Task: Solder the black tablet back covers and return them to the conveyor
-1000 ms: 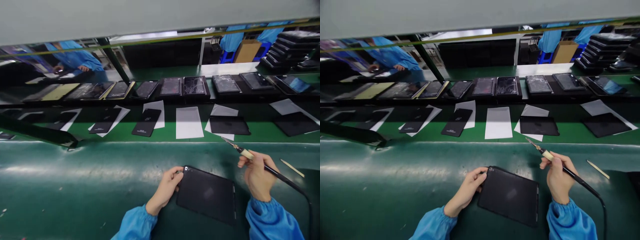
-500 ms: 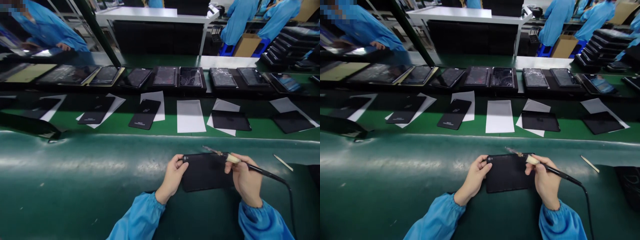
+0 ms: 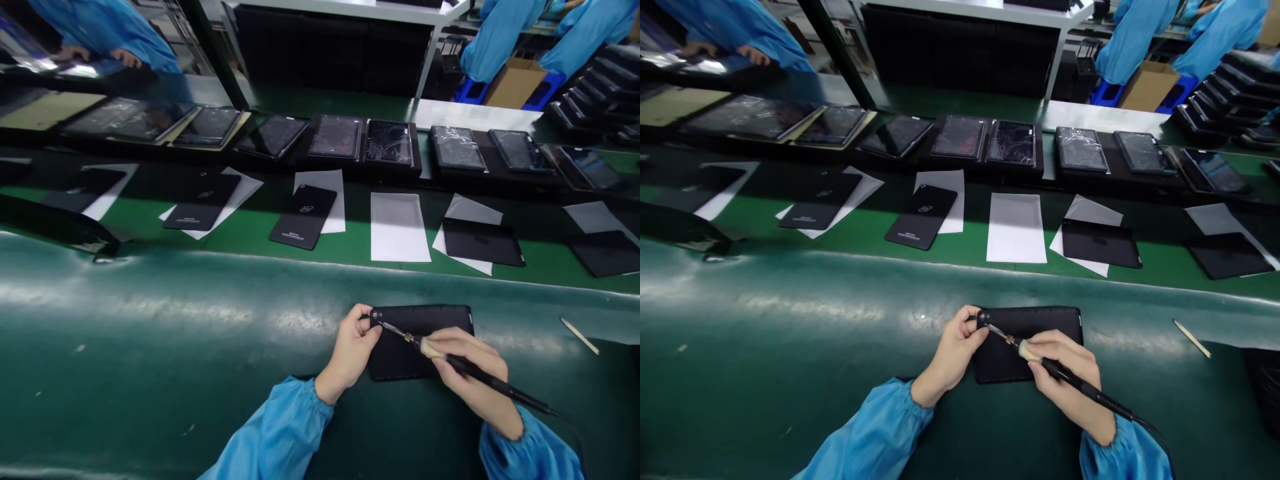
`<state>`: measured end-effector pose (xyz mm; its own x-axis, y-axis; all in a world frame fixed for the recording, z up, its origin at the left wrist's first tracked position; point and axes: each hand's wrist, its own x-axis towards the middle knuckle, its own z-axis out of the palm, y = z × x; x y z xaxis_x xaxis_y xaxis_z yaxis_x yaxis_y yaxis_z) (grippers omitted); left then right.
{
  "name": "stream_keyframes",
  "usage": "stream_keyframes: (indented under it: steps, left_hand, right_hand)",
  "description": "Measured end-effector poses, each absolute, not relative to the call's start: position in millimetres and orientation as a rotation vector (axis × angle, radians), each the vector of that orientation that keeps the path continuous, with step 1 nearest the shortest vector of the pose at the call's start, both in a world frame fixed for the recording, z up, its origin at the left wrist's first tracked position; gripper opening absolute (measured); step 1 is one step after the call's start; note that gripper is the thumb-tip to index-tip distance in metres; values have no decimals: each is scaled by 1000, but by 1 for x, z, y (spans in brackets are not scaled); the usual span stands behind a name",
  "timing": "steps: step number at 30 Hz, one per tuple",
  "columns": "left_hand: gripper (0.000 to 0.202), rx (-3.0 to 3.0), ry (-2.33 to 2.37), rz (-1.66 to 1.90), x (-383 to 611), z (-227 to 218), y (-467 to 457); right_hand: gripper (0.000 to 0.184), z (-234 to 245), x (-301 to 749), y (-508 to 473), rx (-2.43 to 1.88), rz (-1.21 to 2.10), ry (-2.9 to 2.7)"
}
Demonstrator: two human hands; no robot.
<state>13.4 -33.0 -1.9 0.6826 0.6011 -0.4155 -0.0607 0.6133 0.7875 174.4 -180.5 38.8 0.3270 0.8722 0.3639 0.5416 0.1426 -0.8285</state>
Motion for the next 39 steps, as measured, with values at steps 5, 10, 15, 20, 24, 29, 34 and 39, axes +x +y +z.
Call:
stream_keyframes:
  steps: [5,10,15,20,24,29,34,39]
  left_hand:
    - [31,834,739,429,14,-1,-33]
    - [30,836,732,428,15,-1,-34]
    - [30,832,732,435,14,-2,-33]
    - [30,827,731,434,15,-1,-33]
    - [29,844,737,430,14,-1,-33]
    - [28,850,747,431,13,-2,-34]
    - [29,834,735,437,12,1,-33]
    - [29,836,727,441,12,2,-33]
  right_hand:
    - [22,37,174,-177,-1521,400,-1345]
    - [21,32,175,-178,-1540,421,-1334]
    - [21,27,175,-177,-1533,435,-1305]
    - [21,24,175,-176,-1525,448,-1288]
    - [19,29,176,-175,-1531,458,-1280]
    - [19,40,180,-173,-1546,406,-1303]
    - [17,45,183,-166,-1551,436,-1340]
    - [17,49,185,-162,-1555,477,-1358]
